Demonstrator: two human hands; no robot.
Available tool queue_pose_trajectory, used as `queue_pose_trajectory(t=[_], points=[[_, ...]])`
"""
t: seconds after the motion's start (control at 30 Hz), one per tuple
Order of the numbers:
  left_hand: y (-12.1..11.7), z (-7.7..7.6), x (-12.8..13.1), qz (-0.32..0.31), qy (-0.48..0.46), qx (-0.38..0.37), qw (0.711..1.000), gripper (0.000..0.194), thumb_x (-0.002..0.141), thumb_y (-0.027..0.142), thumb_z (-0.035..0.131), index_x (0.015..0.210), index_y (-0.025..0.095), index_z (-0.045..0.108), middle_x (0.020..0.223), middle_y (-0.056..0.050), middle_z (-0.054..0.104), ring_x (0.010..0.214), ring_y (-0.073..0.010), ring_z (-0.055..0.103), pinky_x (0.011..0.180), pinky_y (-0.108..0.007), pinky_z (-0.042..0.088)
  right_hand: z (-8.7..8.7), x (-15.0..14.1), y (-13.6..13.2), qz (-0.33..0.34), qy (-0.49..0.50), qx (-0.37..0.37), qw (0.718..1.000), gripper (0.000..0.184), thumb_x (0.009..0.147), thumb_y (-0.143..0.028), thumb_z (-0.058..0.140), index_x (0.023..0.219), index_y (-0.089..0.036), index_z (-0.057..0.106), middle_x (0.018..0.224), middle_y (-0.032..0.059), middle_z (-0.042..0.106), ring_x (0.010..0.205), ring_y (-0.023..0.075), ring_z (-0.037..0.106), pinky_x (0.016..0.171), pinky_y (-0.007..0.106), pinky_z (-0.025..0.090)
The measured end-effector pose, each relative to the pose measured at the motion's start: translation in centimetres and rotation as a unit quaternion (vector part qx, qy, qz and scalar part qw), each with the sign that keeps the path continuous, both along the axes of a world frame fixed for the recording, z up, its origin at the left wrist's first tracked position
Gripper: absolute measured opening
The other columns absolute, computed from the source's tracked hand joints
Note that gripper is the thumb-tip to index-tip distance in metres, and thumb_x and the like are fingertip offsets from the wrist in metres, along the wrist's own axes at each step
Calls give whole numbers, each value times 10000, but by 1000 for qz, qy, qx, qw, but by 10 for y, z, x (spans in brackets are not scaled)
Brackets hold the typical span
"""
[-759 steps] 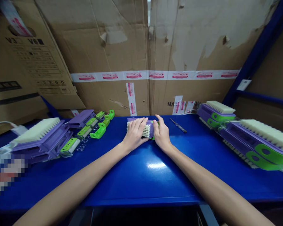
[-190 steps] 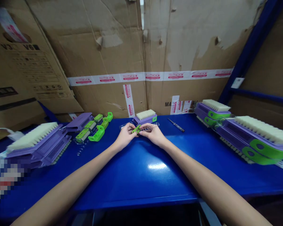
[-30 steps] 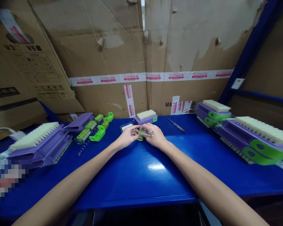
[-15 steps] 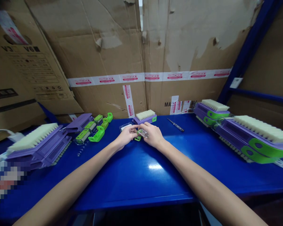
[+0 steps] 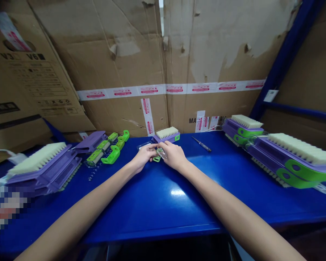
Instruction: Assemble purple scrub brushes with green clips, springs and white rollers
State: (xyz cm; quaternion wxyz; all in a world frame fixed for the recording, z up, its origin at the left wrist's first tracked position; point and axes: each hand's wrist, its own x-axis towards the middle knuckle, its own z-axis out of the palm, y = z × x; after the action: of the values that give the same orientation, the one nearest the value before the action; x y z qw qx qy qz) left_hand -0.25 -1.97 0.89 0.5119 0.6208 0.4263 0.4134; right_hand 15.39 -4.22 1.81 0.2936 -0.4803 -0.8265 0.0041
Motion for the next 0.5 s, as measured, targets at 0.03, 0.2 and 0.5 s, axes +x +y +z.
queue_pose_trajectory(t=[0.03,0.2,0.5], points=[[0,0,0,-2,-1,-1,1000,458,614,111,589,1068,116,650,525,67,440,451,-55,354,436,-203,263,-2,0,2,1,14,-6,1000,170,822,-217,579,986,-262,588,955,28,628,822,190,601,631,253,400],[-1,1,-1,-15,-4,-5,1000,474,600,68,573,1068,99,643,572,46,503,477,-56,402,451,-191,296,-8,1,7,20,67,-20,997,107,823,-247,601,929,-250,612,890,20,622,779,171,591,679,259,425],[2,-1,-2,-15,-7,-5,1000,522,596,37,554,1110,97,624,606,38,525,481,-48,422,436,-177,299,-12,3,14,52,116,-31,991,104,788,-221,622,892,-228,629,873,28,638,789,173,587,707,264,452]])
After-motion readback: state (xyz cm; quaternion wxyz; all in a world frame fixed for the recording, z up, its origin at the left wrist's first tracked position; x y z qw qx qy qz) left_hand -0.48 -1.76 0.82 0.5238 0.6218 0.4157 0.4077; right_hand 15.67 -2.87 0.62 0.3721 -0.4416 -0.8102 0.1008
